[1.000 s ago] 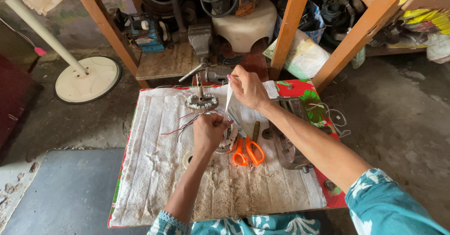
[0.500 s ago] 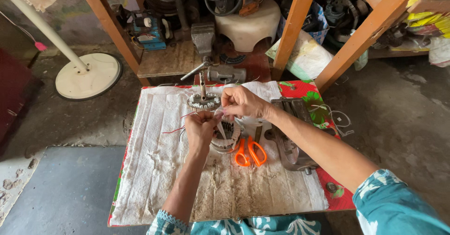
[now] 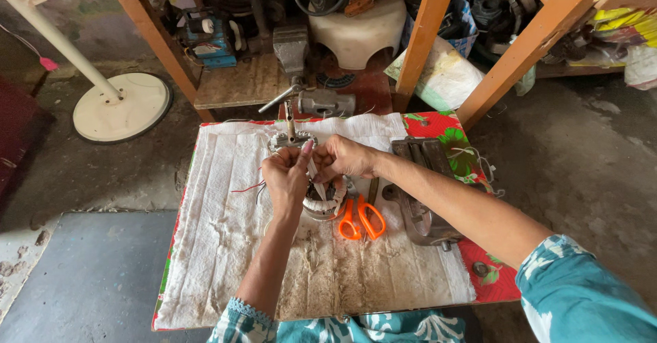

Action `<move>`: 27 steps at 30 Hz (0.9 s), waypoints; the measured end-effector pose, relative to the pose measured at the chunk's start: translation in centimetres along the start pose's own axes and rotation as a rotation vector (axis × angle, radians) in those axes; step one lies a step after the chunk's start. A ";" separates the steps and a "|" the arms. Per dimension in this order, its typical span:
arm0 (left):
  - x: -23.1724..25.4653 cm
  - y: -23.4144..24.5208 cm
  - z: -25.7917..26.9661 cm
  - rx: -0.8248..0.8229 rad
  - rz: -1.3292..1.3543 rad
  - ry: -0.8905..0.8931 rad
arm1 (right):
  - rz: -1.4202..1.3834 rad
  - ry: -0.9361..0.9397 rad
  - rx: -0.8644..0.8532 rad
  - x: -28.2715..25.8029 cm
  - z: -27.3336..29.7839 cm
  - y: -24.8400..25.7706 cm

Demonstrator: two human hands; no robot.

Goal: The person wraps white electrical tape around a circular motor component held in their hands. They use orange-handled scissors to cut the tape and continue wrapping the component.

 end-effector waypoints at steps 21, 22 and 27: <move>-1.1 0.0 0.5 -0.162 0.113 0.124 | 0.018 -0.047 0.010 2.4 -1.1 0.0; -0.5 0.1 1.5 -0.227 -0.033 -0.060 | 0.022 0.011 0.006 2.7 -1.5 0.2; -0.5 -0.4 4.6 -0.358 -0.619 -0.430 | -0.067 -0.112 0.050 2.3 -1.0 -0.2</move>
Point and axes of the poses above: each hand's wrist, its own z-axis away from the middle knuckle, its own y-axis out of the back of the hand, x = y × z, the point moved 3 cm from there along -z, towards the middle knuckle, and after that the axes turned 7 degrees about -x, right-handed, at the moved point
